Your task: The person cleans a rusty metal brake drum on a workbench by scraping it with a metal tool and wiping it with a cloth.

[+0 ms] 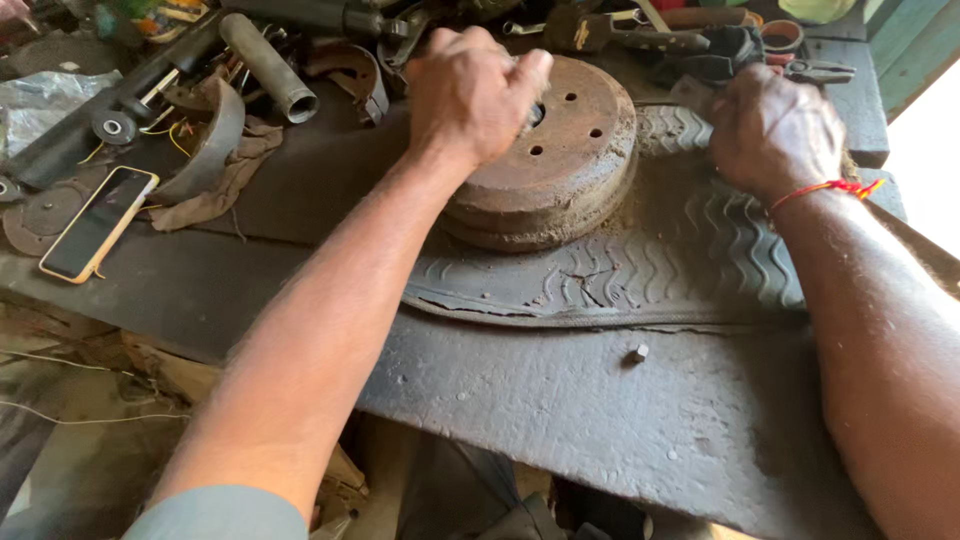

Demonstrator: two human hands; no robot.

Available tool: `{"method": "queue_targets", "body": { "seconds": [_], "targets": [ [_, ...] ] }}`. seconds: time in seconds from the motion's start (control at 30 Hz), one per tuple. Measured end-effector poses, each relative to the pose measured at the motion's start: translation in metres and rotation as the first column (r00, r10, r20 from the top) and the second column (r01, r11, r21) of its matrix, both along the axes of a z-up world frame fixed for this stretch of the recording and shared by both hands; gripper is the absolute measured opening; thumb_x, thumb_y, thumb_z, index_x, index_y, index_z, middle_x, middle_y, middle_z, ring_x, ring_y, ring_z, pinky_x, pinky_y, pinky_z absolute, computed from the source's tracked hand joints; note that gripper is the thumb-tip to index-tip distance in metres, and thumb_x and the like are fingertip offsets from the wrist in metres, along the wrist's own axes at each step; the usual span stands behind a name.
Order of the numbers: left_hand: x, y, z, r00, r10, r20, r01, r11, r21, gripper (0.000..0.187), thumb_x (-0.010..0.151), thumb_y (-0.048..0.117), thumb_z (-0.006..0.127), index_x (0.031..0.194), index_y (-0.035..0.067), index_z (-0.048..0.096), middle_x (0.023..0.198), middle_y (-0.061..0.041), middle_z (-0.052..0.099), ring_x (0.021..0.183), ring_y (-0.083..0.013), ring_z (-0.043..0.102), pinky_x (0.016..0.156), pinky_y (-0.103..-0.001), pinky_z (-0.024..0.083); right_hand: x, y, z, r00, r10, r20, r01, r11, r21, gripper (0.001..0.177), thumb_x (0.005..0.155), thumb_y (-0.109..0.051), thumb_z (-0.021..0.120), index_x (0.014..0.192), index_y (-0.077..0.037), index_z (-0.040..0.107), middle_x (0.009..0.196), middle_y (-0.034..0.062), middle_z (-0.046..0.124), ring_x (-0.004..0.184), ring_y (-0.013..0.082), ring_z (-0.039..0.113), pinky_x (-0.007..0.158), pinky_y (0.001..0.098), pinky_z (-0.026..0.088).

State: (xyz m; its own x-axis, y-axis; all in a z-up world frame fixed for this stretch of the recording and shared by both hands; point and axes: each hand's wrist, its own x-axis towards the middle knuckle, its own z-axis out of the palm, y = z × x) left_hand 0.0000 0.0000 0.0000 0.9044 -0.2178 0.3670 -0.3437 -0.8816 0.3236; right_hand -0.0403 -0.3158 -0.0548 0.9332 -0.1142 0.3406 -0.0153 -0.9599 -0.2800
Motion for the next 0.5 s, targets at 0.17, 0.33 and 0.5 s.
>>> {"method": "queue_targets", "body": {
  "seconds": [0.17, 0.33, 0.5],
  "targets": [
    [-0.033, 0.021, -0.003, 0.82, -0.236, 0.522, 0.233, 0.97, 0.073, 0.048, 0.1, 0.048, 0.062, 0.076, 0.009, 0.078, 0.098, -0.009, 0.07, 0.1, -0.0273, 0.056, 0.082, -0.048, 0.041, -0.051, 0.017, 0.073, 0.994, 0.06, 0.091, -0.067, 0.996, 0.066, 0.025, 0.101, -0.027, 0.06, 0.12, -0.015, 0.07, 0.105, 0.0232, 0.073, 0.098, 0.0471, 0.066, 0.089, 0.0555, 0.05],
    [-0.06, 0.017, -0.013, 0.82, -0.057, 0.569, 0.171, 0.974, -0.148, 0.035, 0.104, 0.037, 0.065, 0.088, 0.009, 0.077, 0.103, -0.003, 0.067, 0.104, -0.0226, 0.057, 0.094, -0.046, 0.044, -0.071, 0.028, 0.094, 0.987, 0.125, -0.103, -0.118, 0.991, 0.066, 0.05, 0.09, -0.034, 0.07, 0.138, -0.023, 0.064, 0.103, 0.0176, 0.075, 0.1, 0.0391, 0.07, 0.089, 0.0517, 0.052],
    [-0.064, 0.009, -0.014, 0.767, -0.01, 0.642, 0.121, 0.984, -0.128, 0.024, 0.099, 0.031, 0.07, 0.086, 0.011, 0.077, 0.104, -0.004, 0.067, 0.109, -0.0289, 0.057, 0.092, -0.049, 0.042, -0.057, 0.037, 0.075, 0.982, 0.169, -0.083, -0.17, 0.986, 0.004, 0.05, 0.095, -0.04, 0.068, 0.142, -0.024, 0.065, 0.109, 0.0177, 0.074, 0.106, 0.0411, 0.068, 0.091, 0.0528, 0.052]
  ]
}}
